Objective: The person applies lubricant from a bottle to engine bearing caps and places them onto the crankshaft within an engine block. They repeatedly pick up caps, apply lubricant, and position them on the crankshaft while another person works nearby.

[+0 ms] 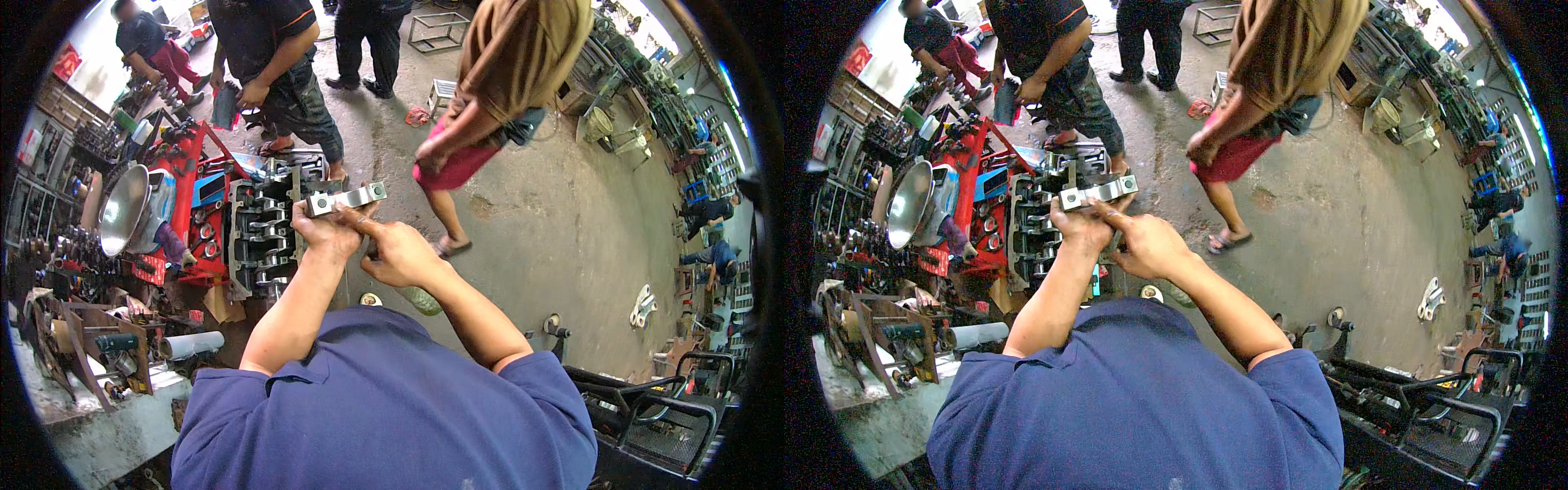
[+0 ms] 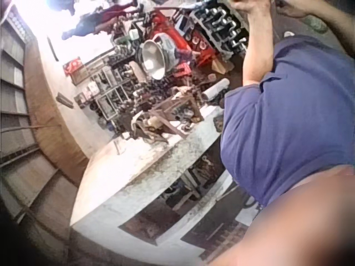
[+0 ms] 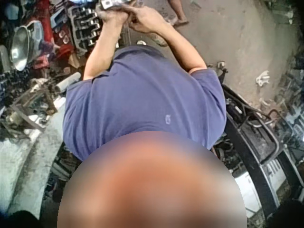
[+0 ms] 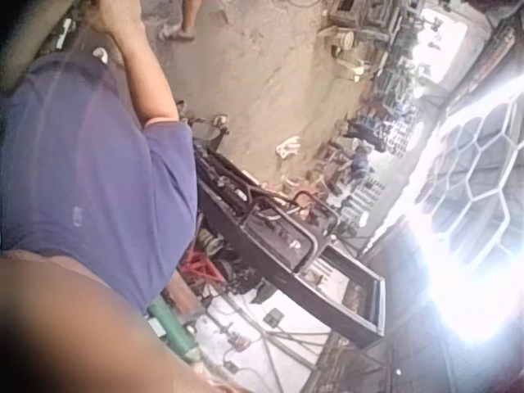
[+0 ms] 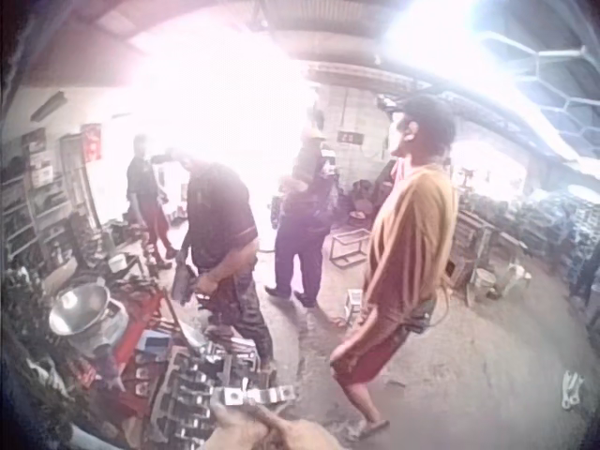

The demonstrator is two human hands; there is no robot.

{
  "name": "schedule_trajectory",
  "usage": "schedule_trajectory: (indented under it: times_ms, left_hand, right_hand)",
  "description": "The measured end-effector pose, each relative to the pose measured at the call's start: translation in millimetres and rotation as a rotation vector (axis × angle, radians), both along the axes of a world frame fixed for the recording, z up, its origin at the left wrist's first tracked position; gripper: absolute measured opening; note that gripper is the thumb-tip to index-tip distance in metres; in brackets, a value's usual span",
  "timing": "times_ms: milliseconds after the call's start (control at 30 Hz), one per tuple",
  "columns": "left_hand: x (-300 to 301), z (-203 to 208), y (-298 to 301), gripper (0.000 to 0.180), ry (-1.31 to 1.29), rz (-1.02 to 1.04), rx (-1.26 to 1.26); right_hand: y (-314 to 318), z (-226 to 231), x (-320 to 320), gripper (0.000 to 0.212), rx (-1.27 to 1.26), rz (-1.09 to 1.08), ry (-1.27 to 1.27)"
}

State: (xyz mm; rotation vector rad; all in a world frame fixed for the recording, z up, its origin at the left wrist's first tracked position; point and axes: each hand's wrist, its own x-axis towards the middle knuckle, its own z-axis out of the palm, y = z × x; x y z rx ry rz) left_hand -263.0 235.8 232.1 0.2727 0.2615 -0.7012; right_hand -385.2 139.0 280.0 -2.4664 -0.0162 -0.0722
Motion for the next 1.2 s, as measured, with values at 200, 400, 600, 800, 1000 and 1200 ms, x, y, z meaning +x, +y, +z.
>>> schedule_trajectory:
  times_ms: [200,400,600,800,1000,1200]
  left_hand:
    - [-6,0,0,0.055,0.077,0.058,0.049]
    - [-9,8,-1,0.053,0.090,0.080,0.107]
    - [-9,11,-2,0.046,0.086,0.123,0.151]
    - [-6,5,1,0.052,0.067,0.055,0.036]
    - [-7,10,2,0.055,0.104,0.058,-0.025]
    - [-8,17,0,0.048,0.082,0.038,0.113]
  right_hand:
    - [7,1,-7,0.092,-0.017,-0.027,0.043]
    - [7,2,-9,0.088,-0.038,-0.122,0.036]
    - [7,6,-11,0.082,-0.058,-0.165,-0.027]
    - [8,5,-12,0.079,-0.004,-0.167,0.038]
    - [8,5,-14,0.084,0.015,-0.175,0.075]
    - [5,8,-10,0.088,-0.012,-0.140,-0.013]
